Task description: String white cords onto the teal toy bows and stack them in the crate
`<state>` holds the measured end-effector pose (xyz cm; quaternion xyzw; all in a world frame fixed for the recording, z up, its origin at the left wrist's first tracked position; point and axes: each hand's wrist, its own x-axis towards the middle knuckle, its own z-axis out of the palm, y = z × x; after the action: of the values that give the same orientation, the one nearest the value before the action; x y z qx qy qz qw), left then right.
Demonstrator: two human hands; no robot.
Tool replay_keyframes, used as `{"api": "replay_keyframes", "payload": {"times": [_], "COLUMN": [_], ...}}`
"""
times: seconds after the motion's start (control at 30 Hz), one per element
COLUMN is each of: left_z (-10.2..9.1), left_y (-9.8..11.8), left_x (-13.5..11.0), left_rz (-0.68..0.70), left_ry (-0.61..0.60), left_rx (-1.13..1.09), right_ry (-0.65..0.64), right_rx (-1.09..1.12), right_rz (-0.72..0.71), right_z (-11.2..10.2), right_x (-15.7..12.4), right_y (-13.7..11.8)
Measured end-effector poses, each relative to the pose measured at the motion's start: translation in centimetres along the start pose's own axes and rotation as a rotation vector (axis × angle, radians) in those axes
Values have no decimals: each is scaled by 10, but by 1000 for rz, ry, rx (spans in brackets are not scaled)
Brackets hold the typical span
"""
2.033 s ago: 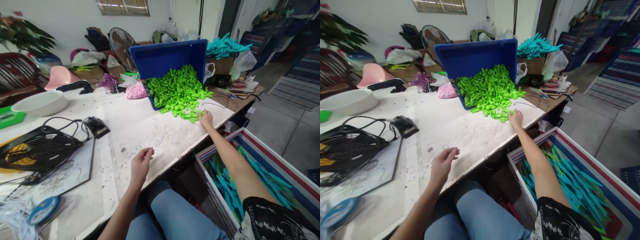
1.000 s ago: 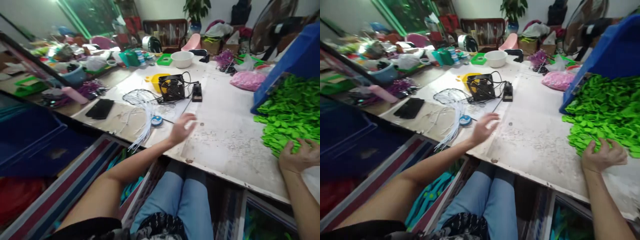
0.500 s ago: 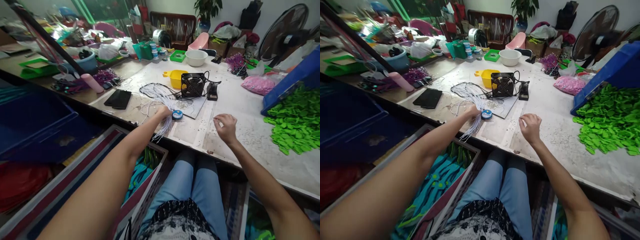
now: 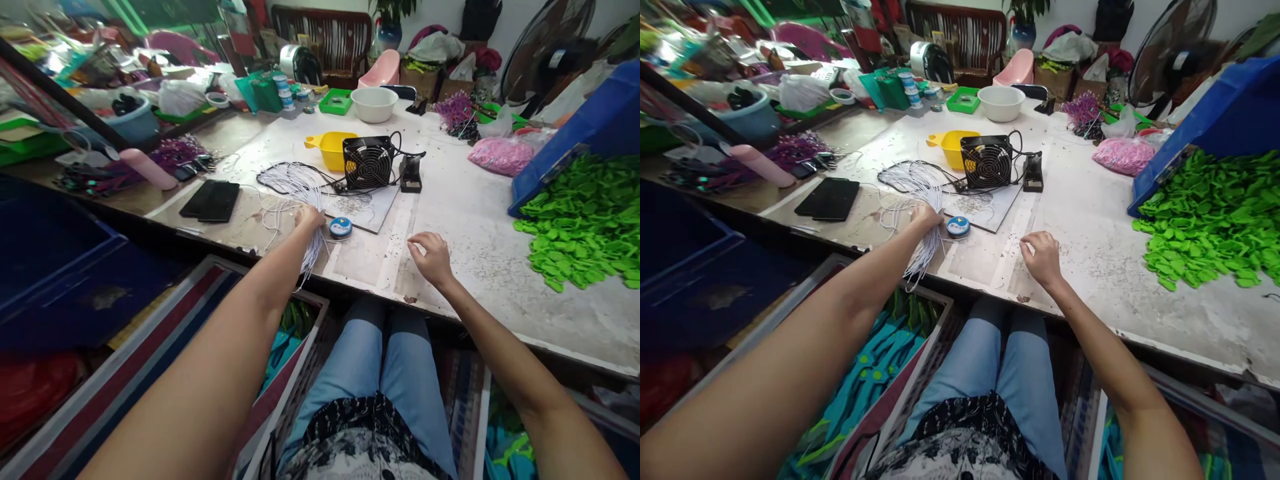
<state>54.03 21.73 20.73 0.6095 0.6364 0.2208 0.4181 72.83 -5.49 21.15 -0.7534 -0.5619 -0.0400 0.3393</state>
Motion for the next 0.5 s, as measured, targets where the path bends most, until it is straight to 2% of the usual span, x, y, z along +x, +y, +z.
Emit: {"api": "replay_keyframes", "payload": {"times": [0.13,0.27,0.37,0.5], "left_z": [-1,-16,-37,-52], "left_y": [3,3,-3,-9], "left_x": [1,-2,-11,-33], "left_rz": [-98,-182,-227,-200], "left_ry": [34,-57,-170,-248], "left_rx": [-10,-176,-375,-648], "right_ry": [-39,-73,-113,-251], "right_rx": [41,110,240,442], "right_rz": [22,6,-28,16], "right_z": [13,22,33,68], "right_x": [2,9,26,59], "right_y": [-1,-15,-44,-109]}}
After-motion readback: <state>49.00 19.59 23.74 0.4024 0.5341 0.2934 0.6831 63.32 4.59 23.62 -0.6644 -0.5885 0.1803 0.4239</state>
